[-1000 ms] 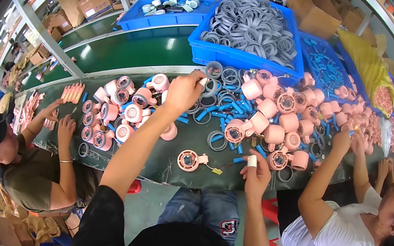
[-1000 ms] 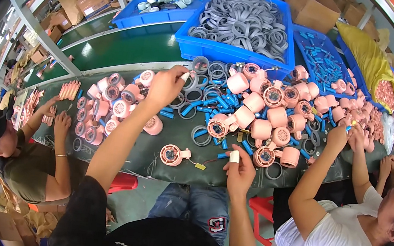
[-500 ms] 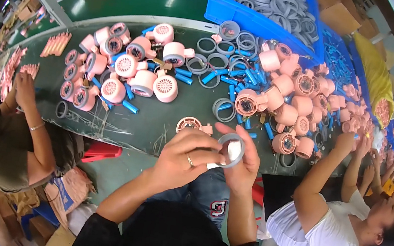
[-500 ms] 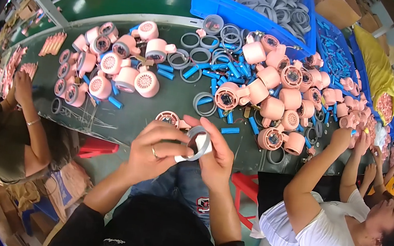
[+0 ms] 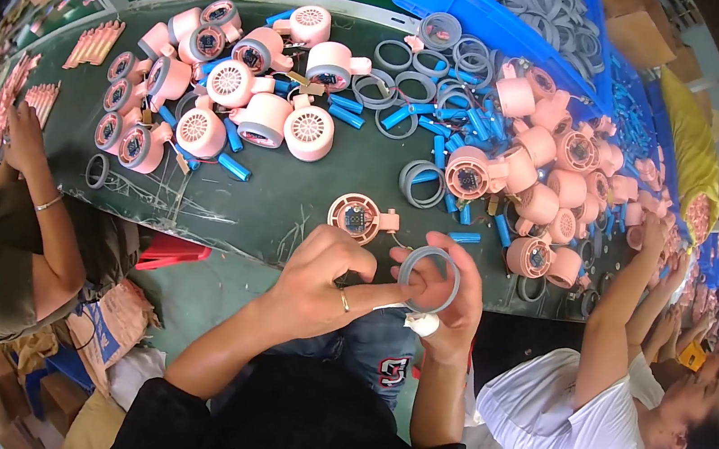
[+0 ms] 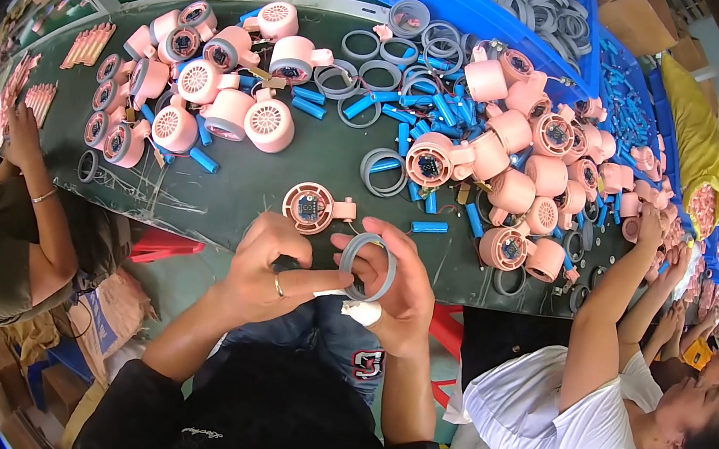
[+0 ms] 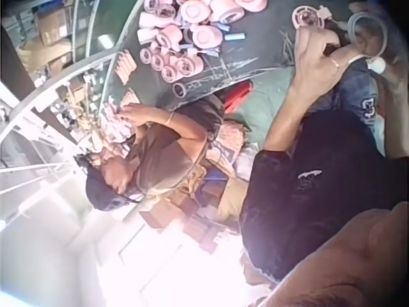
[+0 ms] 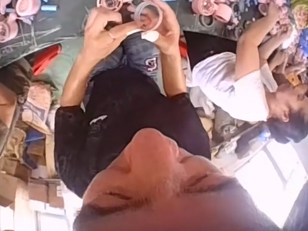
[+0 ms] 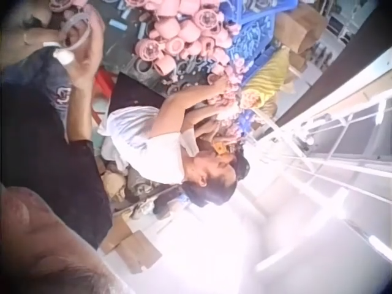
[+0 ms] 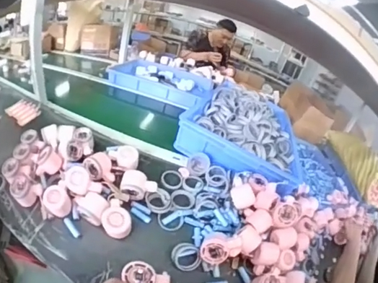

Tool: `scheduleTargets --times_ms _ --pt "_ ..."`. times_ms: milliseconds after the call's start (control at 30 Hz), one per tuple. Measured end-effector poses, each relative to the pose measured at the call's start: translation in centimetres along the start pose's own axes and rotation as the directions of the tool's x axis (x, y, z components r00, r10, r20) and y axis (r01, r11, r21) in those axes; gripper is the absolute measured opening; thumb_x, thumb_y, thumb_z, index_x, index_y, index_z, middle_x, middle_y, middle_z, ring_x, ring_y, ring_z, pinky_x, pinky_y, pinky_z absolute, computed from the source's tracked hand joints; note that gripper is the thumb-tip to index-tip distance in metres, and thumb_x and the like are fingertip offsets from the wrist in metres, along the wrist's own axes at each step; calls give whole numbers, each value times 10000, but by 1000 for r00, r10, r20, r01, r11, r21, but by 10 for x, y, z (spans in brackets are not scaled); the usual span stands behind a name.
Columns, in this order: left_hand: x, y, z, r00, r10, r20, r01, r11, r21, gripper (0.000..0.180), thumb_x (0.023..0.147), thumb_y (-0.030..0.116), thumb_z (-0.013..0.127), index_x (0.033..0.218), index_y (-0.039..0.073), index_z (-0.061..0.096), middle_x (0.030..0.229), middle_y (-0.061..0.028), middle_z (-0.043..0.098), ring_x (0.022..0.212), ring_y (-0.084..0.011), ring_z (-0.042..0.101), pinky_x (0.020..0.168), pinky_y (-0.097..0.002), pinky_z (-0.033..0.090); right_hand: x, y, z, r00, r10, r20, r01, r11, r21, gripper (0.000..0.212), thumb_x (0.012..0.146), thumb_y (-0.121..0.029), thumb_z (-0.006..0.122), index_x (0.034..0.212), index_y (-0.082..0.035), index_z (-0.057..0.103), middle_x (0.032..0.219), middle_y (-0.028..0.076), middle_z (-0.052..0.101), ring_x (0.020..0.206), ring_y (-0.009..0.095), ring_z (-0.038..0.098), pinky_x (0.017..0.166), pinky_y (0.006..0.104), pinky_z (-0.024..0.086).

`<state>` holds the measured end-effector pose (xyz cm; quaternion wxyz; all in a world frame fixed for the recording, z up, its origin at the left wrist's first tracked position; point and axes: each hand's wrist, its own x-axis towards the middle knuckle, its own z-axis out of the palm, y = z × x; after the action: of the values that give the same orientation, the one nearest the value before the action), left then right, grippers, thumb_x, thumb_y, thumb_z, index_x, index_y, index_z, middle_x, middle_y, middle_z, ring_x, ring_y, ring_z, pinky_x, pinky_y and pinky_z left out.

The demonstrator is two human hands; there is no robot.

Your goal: The person assembles portable fan parts by fitting rubber rings around the pink fan housings by hand and grouping the assembled pieces on the workbench.

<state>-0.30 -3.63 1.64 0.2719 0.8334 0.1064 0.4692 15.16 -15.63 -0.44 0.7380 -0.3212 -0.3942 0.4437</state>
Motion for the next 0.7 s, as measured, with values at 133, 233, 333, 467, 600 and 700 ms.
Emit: scheduleTargets --times_ms 133,233,333,467,600,700 --pt "-4 -1 -3 999 35 5 -35 999 28 378 596 119 855 958 220 819 860 36 496 789 -169 535 706 -332 454 2 3 -1 991 -84 101 91 994 -62 771 837 67 756 1507 -109 417 1606 250 274 1393 567 398 1131 606 420" --pt "-7 -4 -4 998 58 -5 -57 997 53 331 613 129 868 929 211 812 874 37 508 803 -168 545 713 -345 457 2 -3 2 992 -47 121 52 998 -42 706 851 104 717 1462 -151 471 1615 270 238 1402 587 368 1134 648 391" --pt "-6 -10 -6 995 101 -4 -101 993 67 300 622 146 881 907 197 805 906 39 524 821 -170 557 732 -347 459 7 -4 1 978 -20 206 0 995 98 633 867 76 726 1413 -160 511 1616 290 212 1396 613 351 1122 684 379" --pt "-3 -13 -4 998 67 6 -67 996 51 293 618 158 890 896 192 803 937 39 528 844 -172 569 758 -346 461 9 -1 -3 978 -37 205 35 999 10 483 890 4 747 1316 -123 558 1585 282 253 1383 630 355 1107 716 377" --pt "-7 -11 -3 996 87 10 -87 995 49 280 619 162 896 881 187 800 938 40 531 849 -171 573 768 -352 462 12 3 -3 978 -70 197 73 997 -8 466 882 7 752 1292 -110 564 1569 262 281 1380 622 368 1112 709 383" --pt "-8 -12 -2 998 66 -8 -66 997 34 277 618 155 896 876 190 800 926 40 531 844 -176 574 764 -353 455 11 3 -3 976 -80 202 85 996 -20 525 853 30 766 1317 -100 558 1563 247 299 1385 606 378 1125 671 398"
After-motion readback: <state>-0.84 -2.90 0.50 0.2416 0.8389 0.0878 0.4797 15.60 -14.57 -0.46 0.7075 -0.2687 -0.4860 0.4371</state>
